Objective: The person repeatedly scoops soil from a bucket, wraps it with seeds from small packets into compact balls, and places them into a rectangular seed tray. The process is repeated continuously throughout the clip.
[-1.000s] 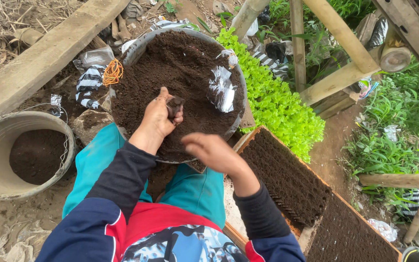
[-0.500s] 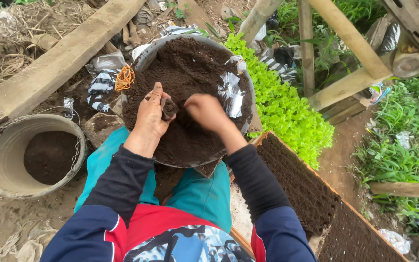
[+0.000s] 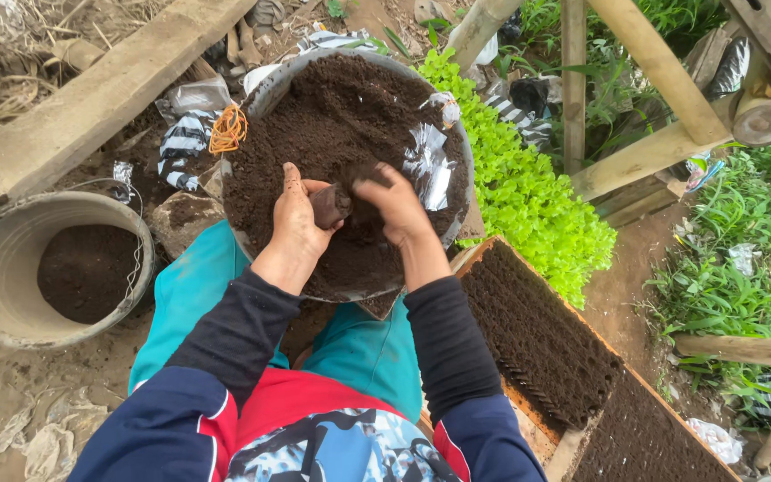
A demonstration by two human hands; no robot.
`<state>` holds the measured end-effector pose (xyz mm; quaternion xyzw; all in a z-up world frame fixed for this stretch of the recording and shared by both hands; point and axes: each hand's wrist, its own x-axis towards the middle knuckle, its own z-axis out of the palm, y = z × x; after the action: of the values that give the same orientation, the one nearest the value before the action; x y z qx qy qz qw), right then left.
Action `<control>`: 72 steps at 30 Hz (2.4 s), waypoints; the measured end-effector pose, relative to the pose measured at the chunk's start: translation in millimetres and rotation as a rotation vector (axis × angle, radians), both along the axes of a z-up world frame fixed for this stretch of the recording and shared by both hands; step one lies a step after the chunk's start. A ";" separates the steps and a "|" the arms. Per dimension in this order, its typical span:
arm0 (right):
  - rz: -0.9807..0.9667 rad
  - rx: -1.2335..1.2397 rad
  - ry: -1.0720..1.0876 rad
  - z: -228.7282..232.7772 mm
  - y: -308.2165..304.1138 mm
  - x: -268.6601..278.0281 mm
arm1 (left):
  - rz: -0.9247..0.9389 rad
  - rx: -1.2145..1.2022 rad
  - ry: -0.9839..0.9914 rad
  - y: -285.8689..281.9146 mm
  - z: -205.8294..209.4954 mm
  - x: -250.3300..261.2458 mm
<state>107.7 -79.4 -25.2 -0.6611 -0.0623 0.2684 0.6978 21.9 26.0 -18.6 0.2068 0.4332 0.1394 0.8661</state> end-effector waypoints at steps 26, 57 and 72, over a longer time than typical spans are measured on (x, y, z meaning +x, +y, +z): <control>-0.043 -0.237 -0.469 54.1 -42.4 -57.2 | 0.017 -0.009 -0.015 -44.6 -3.0 15.1; -0.896 -0.880 -0.134 -176.6 -403.7 -91.4 | -0.293 1.962 -0.124 -17.9 -25.6 -62.2; -0.020 -0.576 -0.804 49.4 -154.6 -49.4 | -0.053 1.658 -0.212 -18.2 10.5 -52.1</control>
<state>58.3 -234.0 24.2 -0.8789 -0.2435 -0.0081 0.4100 -30.2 7.8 -8.0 0.7730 0.1014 0.4111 0.4725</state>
